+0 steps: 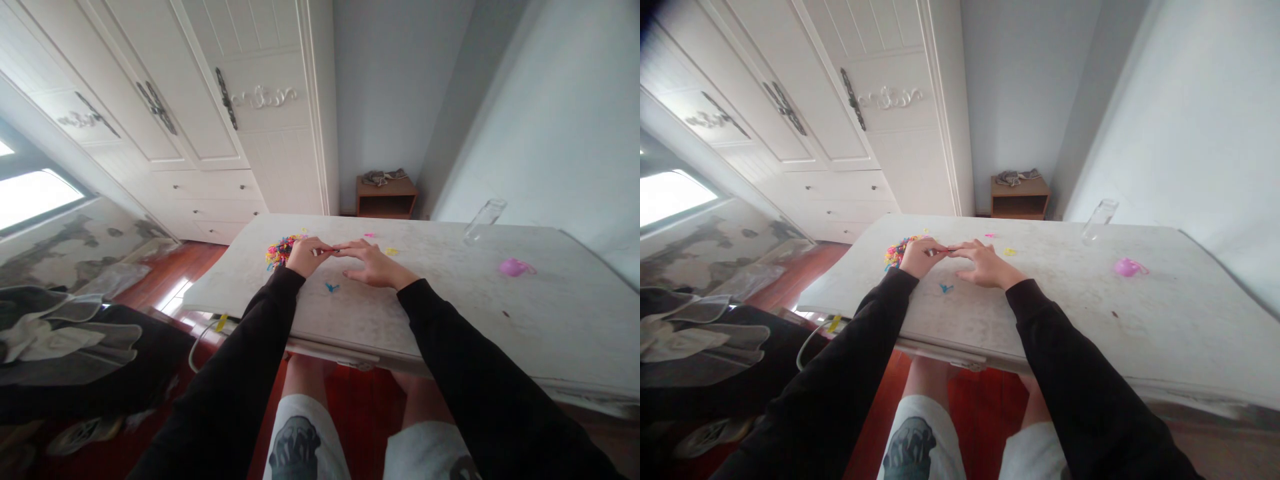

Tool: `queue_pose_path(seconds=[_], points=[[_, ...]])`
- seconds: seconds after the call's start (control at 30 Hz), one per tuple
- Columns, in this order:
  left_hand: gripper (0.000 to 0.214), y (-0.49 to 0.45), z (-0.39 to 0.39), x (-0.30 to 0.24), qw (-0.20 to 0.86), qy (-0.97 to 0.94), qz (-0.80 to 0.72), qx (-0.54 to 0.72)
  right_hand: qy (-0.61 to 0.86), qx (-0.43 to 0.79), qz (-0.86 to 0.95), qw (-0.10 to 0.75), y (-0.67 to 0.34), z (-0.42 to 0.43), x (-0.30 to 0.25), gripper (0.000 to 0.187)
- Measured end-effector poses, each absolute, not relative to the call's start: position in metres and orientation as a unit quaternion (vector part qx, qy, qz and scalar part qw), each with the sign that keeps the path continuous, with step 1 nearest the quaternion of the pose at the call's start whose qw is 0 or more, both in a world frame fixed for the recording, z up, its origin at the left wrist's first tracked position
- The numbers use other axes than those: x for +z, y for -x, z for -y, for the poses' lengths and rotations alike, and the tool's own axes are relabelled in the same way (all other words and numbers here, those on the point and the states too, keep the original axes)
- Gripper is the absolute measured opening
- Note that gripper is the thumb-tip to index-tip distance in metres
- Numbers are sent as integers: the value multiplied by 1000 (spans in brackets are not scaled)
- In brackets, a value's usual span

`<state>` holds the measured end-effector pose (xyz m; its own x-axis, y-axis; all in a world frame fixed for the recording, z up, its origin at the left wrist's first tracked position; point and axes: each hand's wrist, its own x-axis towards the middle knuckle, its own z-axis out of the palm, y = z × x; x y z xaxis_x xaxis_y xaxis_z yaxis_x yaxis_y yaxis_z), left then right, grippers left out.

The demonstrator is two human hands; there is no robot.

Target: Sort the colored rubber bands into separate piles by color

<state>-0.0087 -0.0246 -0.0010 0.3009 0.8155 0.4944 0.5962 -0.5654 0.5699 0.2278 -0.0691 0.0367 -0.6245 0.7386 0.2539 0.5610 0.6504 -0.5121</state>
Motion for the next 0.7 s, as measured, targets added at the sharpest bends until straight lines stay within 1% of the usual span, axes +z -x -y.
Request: queue_pose_path(seconds=[0.13, 0.33, 0.47, 0.53, 0.57, 0.7], points=[[10, 8, 27, 1, 140, -793, -452, 383, 367, 189, 886, 211, -224, 72, 38, 60], [9, 9, 27, 1, 134, -790, -447, 399, 376, 179, 890, 186, -222, 74, 38, 65], [9, 8, 27, 1, 136, -787, -459, 390, 376, 183, 887, 196, -221, 75, 37, 66], [9, 7, 27, 2, 142, -782, -468, 385, 369, 184, 883, 224, -221, 73, 38, 60], [10, 7, 27, 2, 143, -779, -472, 387, 365, 182, 879, 249, -222, 72, 38, 55], [10, 6, 25, 1, 149, -769, -479, 396, 388, 166, 817, 392, -228, 64, 42, 27]])
